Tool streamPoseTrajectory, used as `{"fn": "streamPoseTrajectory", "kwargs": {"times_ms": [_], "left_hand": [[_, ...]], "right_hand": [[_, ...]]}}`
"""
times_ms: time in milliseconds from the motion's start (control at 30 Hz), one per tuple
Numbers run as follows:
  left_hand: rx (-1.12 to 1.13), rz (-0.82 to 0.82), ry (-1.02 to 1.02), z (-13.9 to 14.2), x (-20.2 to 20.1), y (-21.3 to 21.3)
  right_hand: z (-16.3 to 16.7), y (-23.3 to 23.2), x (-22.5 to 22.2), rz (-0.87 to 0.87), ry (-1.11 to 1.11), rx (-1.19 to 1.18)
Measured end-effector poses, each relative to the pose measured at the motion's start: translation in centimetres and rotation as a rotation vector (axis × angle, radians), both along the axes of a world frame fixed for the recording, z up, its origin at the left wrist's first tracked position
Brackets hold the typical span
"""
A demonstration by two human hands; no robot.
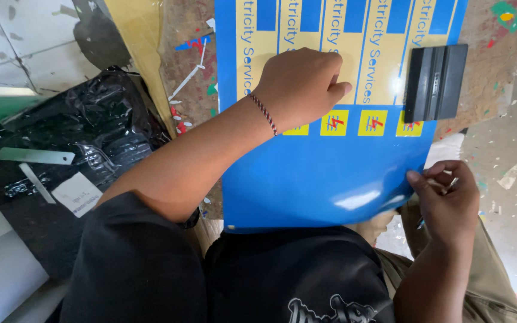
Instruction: The person applies yellow stickers with a red lightning bolt onto a blue sheet labeled Electricity Services. They use a small blade to trim edges and a black squeegee to smooth the stickers, repeating the process across multiple sticker positions.
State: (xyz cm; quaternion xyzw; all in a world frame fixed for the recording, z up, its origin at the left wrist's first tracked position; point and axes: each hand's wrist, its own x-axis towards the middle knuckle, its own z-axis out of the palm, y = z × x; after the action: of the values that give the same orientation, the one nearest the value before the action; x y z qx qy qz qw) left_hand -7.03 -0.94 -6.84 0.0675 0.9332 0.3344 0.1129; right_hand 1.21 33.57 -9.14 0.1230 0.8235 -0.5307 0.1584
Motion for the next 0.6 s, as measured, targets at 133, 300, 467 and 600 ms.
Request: {"fn": "streamPoseTrajectory", "kwargs": {"times_ms": [133, 300, 467, 600], "left_hand": [[0.085, -0.055, 0.028, 0.0, -0.1, -0.3], [-0.053, -0.174, 0.253, 7.4, 2.2, -1.5], [-0.063, -0.07, 0.322, 11.5, 6.9, -3.2], [-0.139, 0.06, 0.234, 6.6, 8.1, -2.3]], "right_hand": [[-0.4, 0.0, -0.9, 0.093, 0.224, 0.208], [1.5, -0.1, -1.2, 0.067, 0.245, 0.227], [4.8, -0.8, -2.5, 0.275, 0.035, -0.362], [6.1, -4.1, -2.3, 0.554, 0.125, -0.114]]}}
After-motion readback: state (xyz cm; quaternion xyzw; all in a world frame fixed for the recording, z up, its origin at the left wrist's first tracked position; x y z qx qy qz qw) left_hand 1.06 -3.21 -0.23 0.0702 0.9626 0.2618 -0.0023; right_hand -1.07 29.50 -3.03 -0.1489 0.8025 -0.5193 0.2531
